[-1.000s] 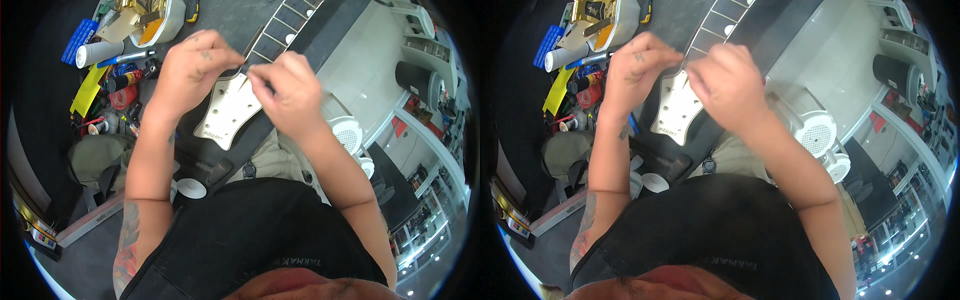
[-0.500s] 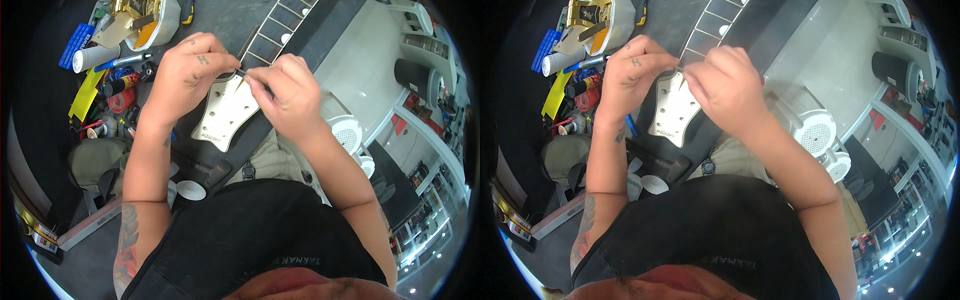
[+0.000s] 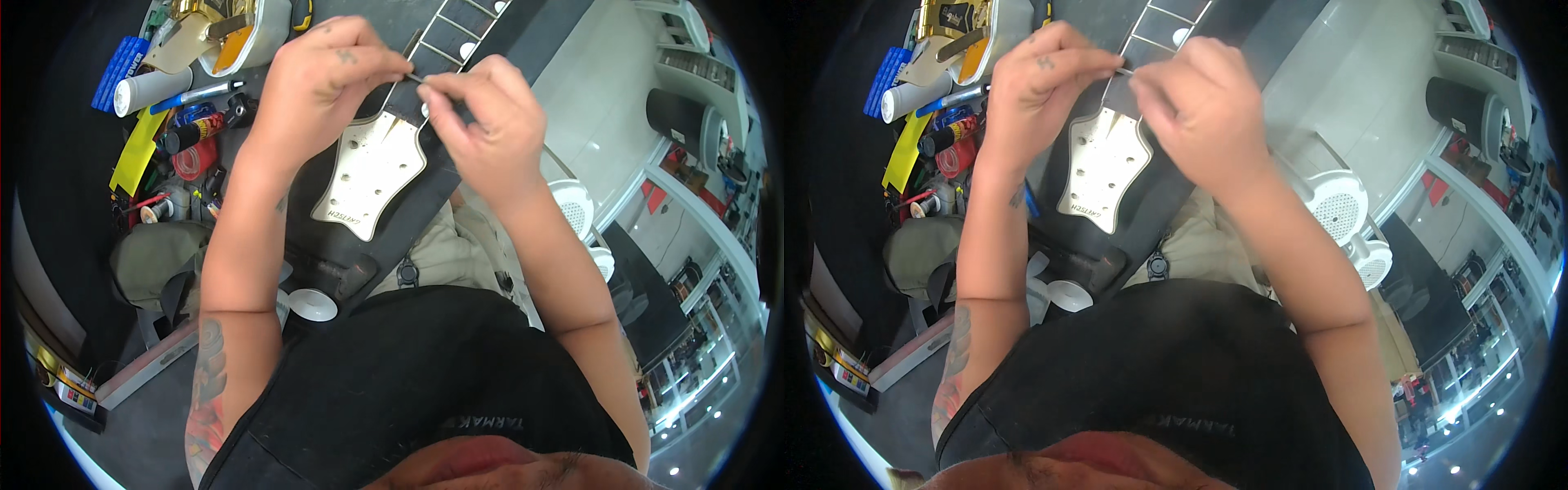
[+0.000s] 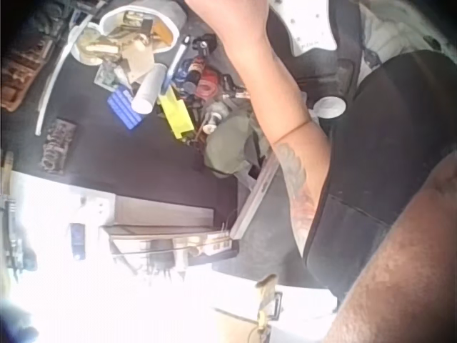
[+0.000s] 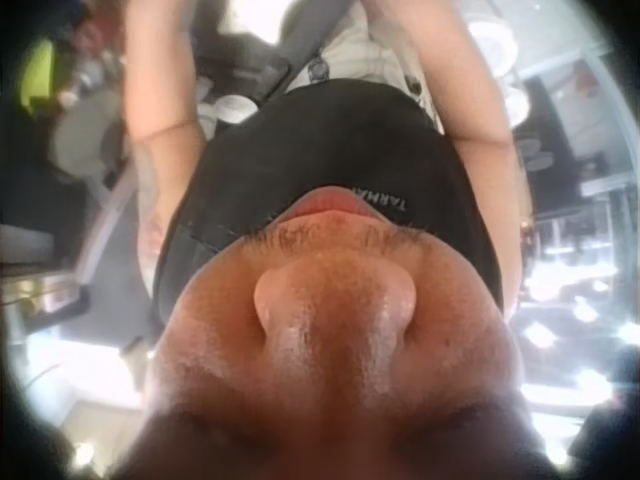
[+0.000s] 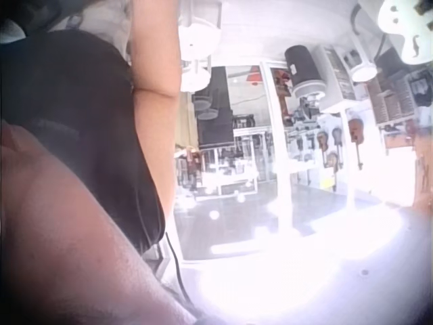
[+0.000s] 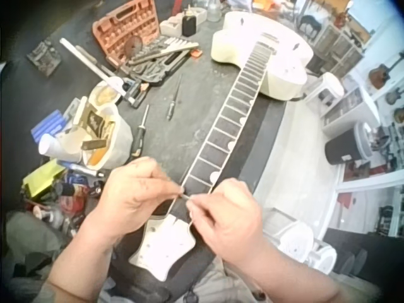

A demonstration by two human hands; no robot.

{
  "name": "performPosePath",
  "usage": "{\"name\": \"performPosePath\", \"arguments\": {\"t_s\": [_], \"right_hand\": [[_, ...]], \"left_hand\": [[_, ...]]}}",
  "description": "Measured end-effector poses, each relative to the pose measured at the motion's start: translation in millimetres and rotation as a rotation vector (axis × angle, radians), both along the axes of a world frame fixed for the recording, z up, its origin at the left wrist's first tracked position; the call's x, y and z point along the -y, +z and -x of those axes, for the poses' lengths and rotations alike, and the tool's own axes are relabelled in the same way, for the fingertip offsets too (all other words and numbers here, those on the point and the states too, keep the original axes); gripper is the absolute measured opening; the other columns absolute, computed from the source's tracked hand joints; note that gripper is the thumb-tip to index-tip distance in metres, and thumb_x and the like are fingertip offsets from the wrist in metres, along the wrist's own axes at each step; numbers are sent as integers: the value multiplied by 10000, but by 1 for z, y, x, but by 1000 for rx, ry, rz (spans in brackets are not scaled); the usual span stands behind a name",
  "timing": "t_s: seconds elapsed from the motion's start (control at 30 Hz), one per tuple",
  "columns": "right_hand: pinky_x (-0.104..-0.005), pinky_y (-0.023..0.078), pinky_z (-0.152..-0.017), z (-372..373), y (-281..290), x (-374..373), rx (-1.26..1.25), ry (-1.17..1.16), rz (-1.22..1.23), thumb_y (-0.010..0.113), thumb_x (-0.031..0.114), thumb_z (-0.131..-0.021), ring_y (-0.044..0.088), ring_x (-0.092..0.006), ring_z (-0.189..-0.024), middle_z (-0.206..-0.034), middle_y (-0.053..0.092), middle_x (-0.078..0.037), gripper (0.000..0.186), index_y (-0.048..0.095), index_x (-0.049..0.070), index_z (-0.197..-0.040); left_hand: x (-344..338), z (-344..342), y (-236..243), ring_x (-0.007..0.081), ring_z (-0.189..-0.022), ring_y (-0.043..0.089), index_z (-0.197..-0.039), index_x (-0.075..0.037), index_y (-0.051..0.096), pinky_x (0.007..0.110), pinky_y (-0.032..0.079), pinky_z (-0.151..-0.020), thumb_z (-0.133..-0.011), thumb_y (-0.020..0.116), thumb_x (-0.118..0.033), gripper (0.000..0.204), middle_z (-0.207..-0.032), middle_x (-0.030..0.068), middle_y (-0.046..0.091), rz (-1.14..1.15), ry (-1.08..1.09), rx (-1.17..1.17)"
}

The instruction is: The person uses a thin metal tool to scrape and smooth the frets on the neck of an electric guitar, then wipes the guitar body and places a small black piece at the headstock.

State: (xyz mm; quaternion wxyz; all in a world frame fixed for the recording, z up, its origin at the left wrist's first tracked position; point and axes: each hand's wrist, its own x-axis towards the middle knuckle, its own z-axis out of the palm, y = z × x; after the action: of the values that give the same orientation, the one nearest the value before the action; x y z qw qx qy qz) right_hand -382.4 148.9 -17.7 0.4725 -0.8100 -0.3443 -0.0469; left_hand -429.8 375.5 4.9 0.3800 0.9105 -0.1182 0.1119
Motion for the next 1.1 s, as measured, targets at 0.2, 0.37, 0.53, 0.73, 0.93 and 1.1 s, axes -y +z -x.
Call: {"name": "performPosePath", "arguments": {"t_s": [0.2, 0.37, 0.53, 0.73, 0.93, 1.1], "right_hand": [[-403, 502, -746, 11, 3, 2, 39, 108, 9, 897, 55, -769, 635, -281, -805, -864, 637, -46, 196, 796, 106, -929], [-397, 501, -752, 3, 2, 3, -23, 15, -20, 907, 61, -770, 637, -276, -805, -835, 622, -40, 196, 792, 105, -922], [-353, 509, -674, 2, 11, 8, -2, 27, 14, 928, -9, -783, 637, -231, -763, -828, 668, -66, 217, 837, 52, -970], [-417, 502, -747, 3, -1, 6, -28, 43, -31, 900, 67, -787, 632, -294, -804, -835, 629, -52, 178, 796, 102, -927], [-341, 495, -642, 1, 11, 11, 30, 11, 12, 924, -20, -791, 629, -230, -718, -787, 646, -61, 204, 844, 55, -963], [-344, 475, -631, 0, 7, 12, 15, 79, -35, 934, -8, -785, 621, -220, -722, -797, 633, -51, 214, 846, 58, -969]], "left_hand": [[-7, 17, -5, 240, -846, 738, -1068, -92, 868, 344, 576, -737, -812, 842, 61, 299, -910, 59, 754, 49, -29, -37], [2, -3, 1, 237, -840, 730, -1072, -98, 878, 339, 584, -730, -796, 841, 60, 320, -910, 57, 742, 21, -14, 17], [2, 7, -2, 228, -813, 703, -1058, -100, 879, 333, 569, -729, -794, 855, 52, 305, -896, 46, 699, 42, -1, -36], [2, 1, 2, 212, -805, 692, -1065, -107, 881, 329, 559, -713, -780, 858, 68, 335, -872, 34, 670, 40, -14, -46], [1, 11, 2, 208, -793, 683, -1060, -107, 880, 334, 557, -700, -774, 848, 88, 347, -852, 37, 662, 31, -24, -56], [-1, 6, 4, 205, -803, 688, -1071, -100, 878, 320, 548, -707, -793, 845, 86, 336, -846, 39, 662, 38, -64, -72]]}}
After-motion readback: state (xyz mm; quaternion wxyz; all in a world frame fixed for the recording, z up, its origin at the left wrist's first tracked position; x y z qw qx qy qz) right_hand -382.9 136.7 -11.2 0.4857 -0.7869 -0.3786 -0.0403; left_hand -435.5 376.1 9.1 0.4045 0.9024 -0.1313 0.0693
